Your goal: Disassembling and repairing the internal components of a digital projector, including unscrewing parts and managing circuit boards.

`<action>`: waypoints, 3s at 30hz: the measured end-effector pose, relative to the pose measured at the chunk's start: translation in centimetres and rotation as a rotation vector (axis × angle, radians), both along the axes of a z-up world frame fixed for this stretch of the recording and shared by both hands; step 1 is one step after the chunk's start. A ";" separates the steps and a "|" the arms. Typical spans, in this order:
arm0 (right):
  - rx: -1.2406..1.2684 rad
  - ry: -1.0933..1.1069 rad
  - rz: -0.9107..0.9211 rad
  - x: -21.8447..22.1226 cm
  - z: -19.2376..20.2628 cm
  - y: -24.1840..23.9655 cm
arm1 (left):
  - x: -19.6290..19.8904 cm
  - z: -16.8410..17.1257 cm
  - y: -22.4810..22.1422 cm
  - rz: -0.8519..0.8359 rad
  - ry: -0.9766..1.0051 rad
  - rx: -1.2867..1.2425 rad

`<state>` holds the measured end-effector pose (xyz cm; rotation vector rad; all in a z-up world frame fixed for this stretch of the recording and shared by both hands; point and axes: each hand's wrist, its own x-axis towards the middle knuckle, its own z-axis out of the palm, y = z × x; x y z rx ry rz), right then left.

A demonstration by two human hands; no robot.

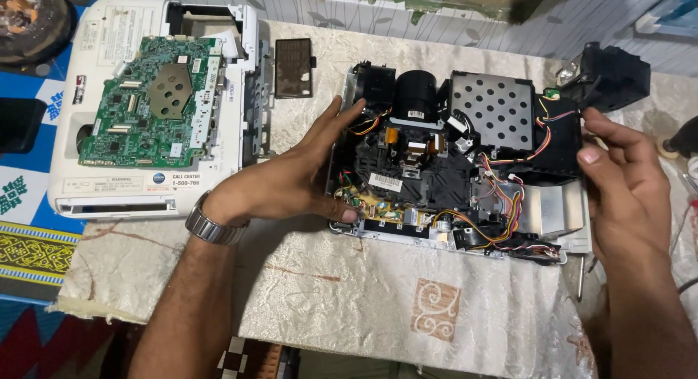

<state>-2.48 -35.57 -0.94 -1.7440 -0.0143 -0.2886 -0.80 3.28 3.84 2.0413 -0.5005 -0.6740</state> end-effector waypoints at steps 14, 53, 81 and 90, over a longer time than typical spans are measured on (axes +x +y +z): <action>-0.150 -0.009 0.008 0.2 0.4 0.2 | 0.0 0.2 0.2 -0.051 0.015 0.068; -0.689 -0.520 0.159 -1.5 2.5 1.3 | -0.1 -2.3 -2.7 -0.094 -0.896 -0.041; -0.619 0.110 0.152 -0.3 5.7 4.6 | -0.4 -2.4 -2.5 -0.116 -0.869 -0.002; -0.689 0.247 0.233 0.4 6.8 4.6 | -0.5 -2.8 -2.6 -0.076 -0.962 -0.040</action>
